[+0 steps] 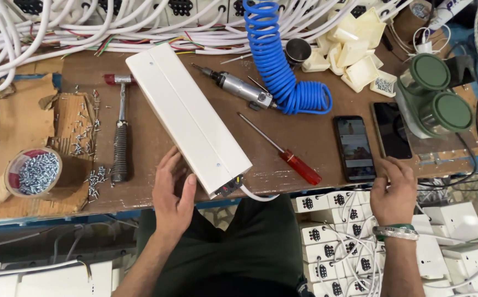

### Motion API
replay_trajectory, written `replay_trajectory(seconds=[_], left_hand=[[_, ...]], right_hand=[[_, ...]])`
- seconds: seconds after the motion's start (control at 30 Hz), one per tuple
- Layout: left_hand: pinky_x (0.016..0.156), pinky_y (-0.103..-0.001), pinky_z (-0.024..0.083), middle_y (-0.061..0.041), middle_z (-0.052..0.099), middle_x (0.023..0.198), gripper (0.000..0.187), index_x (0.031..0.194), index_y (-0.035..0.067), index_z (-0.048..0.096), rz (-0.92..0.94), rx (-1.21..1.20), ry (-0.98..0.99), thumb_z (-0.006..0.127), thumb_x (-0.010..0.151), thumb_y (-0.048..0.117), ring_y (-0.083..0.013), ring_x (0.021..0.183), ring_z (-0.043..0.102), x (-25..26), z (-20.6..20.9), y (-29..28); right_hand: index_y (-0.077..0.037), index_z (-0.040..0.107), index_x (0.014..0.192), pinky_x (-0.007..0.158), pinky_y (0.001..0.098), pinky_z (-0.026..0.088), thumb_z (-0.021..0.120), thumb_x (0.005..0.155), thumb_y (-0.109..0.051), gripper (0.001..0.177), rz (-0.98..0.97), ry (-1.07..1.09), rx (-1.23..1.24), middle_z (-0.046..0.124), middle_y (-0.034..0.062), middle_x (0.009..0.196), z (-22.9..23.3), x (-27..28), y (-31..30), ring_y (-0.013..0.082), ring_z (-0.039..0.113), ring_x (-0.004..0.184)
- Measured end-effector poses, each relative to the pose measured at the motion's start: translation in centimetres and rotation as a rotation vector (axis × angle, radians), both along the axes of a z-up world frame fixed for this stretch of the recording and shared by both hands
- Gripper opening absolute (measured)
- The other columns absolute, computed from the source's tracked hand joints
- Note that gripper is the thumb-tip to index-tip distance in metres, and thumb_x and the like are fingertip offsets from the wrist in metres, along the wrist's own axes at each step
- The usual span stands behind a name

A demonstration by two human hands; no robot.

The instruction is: Screwing the back cover onto an electronic enclosure at a manual workstation.

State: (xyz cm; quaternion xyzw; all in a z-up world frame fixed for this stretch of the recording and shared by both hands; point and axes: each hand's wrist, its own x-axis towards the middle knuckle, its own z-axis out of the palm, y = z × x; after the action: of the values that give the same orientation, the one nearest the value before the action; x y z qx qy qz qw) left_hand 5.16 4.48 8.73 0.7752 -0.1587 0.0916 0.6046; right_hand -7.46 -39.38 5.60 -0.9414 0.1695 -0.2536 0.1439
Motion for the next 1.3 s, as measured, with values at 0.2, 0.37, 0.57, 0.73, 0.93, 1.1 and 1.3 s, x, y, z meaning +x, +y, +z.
replay_trajectory(seconds=[0.2,0.37,0.57,0.73,0.93,1.1,1.3], left_hand=[[0.111,-0.038,0.050,-0.021,0.044,0.157,0.048,0.146,-0.005,0.045,0.008,0.006,-0.017,0.058,0.102,0.009,-0.0277,0.137,0.055,-0.2,0.0,-0.1],[0.113,-0.041,0.051,-0.021,0.043,0.158,0.050,0.148,-0.002,0.045,-0.005,0.030,0.044,0.059,0.101,0.011,-0.0287,0.140,0.054,-0.4,0.4,0.2],[0.118,-0.047,0.041,-0.022,0.027,0.162,0.098,0.156,-0.002,0.028,-0.149,0.208,0.032,0.077,0.073,0.008,-0.0368,0.151,0.034,-0.1,1.9,1.3],[0.122,-0.046,0.039,-0.020,0.022,0.165,0.111,0.159,0.001,0.020,-0.202,0.251,0.094,0.085,0.070,0.011,-0.0356,0.154,0.029,0.4,1.3,2.1],[0.123,-0.044,0.030,-0.020,0.017,0.167,0.124,0.159,0.001,0.014,-0.197,0.322,0.145,0.088,0.060,0.008,-0.0373,0.155,0.023,0.5,2.3,1.6],[0.122,-0.043,0.033,-0.020,0.018,0.169,0.121,0.161,0.000,0.012,-0.150,0.335,0.106,0.085,0.064,0.007,-0.0393,0.155,0.026,0.8,2.1,1.2],[0.116,-0.042,0.045,-0.017,0.018,0.171,0.114,0.162,0.002,0.015,-0.125,0.325,0.122,0.083,0.070,0.006,-0.0379,0.153,0.034,0.6,2.1,0.8]], right_hand=[[-0.008,0.072,0.125,0.108,0.0474,0.048,0.061,0.098,-0.004,0.029,0.011,-0.018,0.038,0.067,0.0172,0.131,1.0,-0.2,1.1,0.0383,0.061,0.122],[-0.007,0.071,0.126,0.108,0.0442,0.051,0.064,0.100,-0.002,0.027,0.060,-0.064,0.049,0.067,0.0164,0.126,2.5,0.3,5.1,0.0346,0.063,0.119],[-0.002,0.059,0.136,0.098,0.0406,0.053,0.085,0.077,-0.023,0.068,0.436,0.024,0.538,0.067,0.0162,0.131,8.2,3.5,19.1,0.0291,0.066,0.118],[0.001,0.053,0.136,0.096,0.0405,0.053,0.094,0.065,-0.035,0.089,0.517,0.071,0.595,0.066,0.0219,0.126,8.0,6.9,25.3,0.0320,0.067,0.115],[0.005,0.039,0.141,0.089,0.0413,0.058,0.094,0.064,-0.038,0.103,0.413,0.070,0.715,0.070,0.0235,0.121,4.7,8.6,27.7,0.0342,0.072,0.110],[0.004,0.039,0.141,0.082,0.0423,0.061,0.095,0.065,-0.037,0.103,0.394,0.022,0.675,0.073,0.0242,0.115,4.8,9.7,27.7,0.0370,0.075,0.104],[0.005,0.034,0.140,0.078,0.0450,0.060,0.095,0.063,-0.041,0.108,0.355,0.111,0.675,0.073,0.0248,0.109,4.1,10.5,27.5,0.0399,0.074,0.097]])
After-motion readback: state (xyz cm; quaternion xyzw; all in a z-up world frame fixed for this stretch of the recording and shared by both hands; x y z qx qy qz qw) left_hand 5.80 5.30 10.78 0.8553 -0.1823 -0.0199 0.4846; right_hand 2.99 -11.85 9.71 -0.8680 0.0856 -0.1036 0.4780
